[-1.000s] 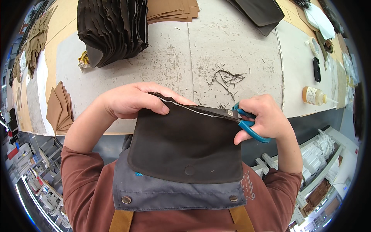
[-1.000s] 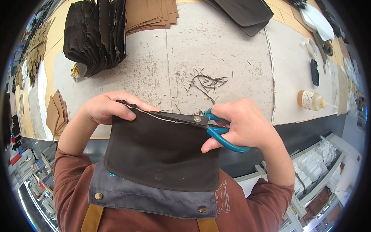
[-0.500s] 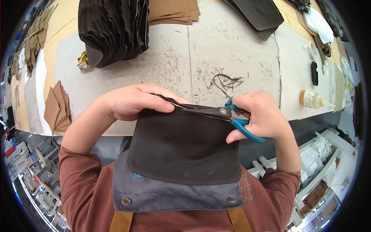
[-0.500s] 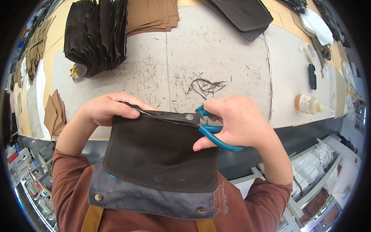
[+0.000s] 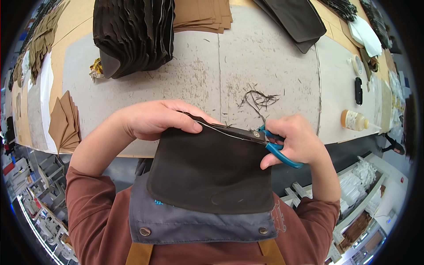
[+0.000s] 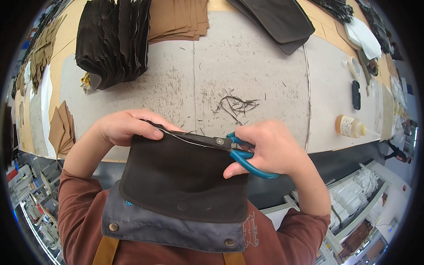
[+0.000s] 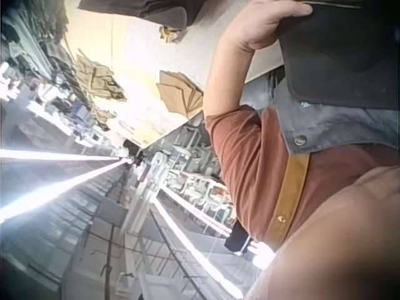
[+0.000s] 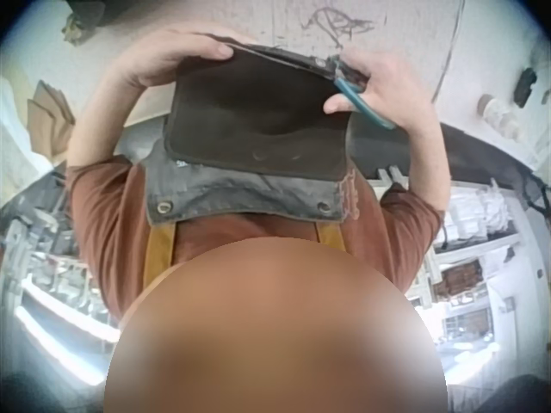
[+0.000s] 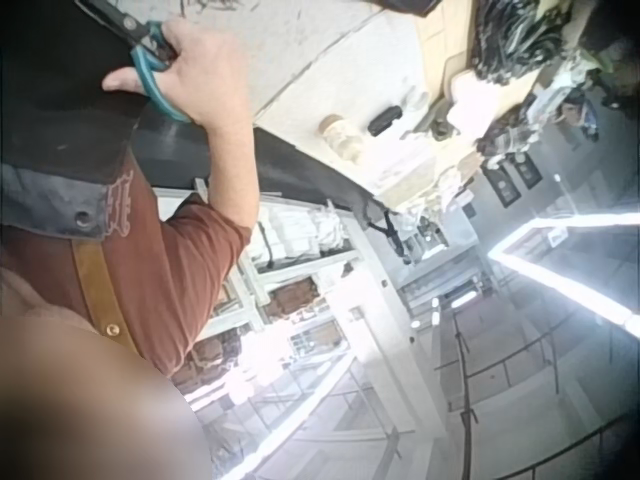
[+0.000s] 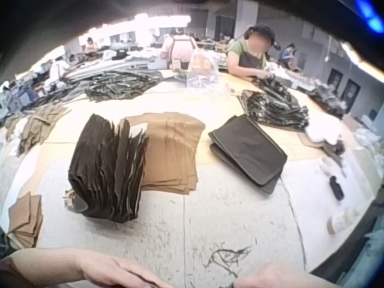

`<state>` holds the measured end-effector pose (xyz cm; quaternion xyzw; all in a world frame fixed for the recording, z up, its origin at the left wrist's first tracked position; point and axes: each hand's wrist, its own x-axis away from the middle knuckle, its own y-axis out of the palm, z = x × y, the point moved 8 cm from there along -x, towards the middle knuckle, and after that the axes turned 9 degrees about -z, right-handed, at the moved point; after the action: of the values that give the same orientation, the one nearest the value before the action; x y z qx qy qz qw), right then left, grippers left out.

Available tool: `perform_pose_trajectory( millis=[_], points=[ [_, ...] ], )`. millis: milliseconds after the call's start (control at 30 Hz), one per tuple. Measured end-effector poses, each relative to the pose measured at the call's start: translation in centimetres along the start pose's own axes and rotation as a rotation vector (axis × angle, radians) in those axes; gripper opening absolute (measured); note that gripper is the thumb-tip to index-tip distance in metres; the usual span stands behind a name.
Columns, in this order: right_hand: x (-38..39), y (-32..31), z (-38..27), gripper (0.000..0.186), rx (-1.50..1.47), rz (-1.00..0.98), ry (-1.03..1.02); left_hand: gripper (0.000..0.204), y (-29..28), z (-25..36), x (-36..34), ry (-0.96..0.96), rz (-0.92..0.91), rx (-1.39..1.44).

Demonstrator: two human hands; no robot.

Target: Trimming the edges of a brown leather pouch using scissors.

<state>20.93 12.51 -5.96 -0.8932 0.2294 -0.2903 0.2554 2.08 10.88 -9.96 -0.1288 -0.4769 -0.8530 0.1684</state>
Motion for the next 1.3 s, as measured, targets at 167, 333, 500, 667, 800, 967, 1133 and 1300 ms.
perform_pose_trajectory(
  millis=[167,333,500,667,800,967,1133,1300],
  points=[
    [0.1,0.2,0.4,0.067,-0.031,-0.007,0.018,0.036,-0.2,-0.2,-0.1,0.004,-0.010,0.017],
    [-0.2,-0.5,-0.2,0.068,0.037,0.009,0.012,0.036,-0.3,-0.2,0.0,-0.016,0.030,0.020],
    [-0.9,-0.6,-1.0,0.069,0.104,0.014,-0.009,0.036,-0.5,-0.5,0.2,-0.027,0.037,0.018],
    [-0.5,-0.4,-0.1,0.069,0.073,0.007,0.002,0.036,-0.2,-0.1,-0.3,-0.032,0.029,-0.007],
    [-0.5,-0.3,0.0,0.069,0.058,0.023,0.004,0.037,-0.3,-0.3,-0.3,-0.043,0.028,0.010],
    [-0.4,-0.1,0.3,0.069,0.047,0.026,0.015,0.037,-0.3,-0.3,-0.2,-0.037,0.023,0.036],
    [-0.2,0.0,1.1,0.066,-0.115,0.078,0.015,0.041,0.3,0.4,-0.9,0.090,-0.094,-0.015],
    [1.1,0.3,3.5,0.065,-0.273,0.172,0.100,0.060,0.8,-0.5,-1.0,0.046,-0.150,0.153]
  ],
)
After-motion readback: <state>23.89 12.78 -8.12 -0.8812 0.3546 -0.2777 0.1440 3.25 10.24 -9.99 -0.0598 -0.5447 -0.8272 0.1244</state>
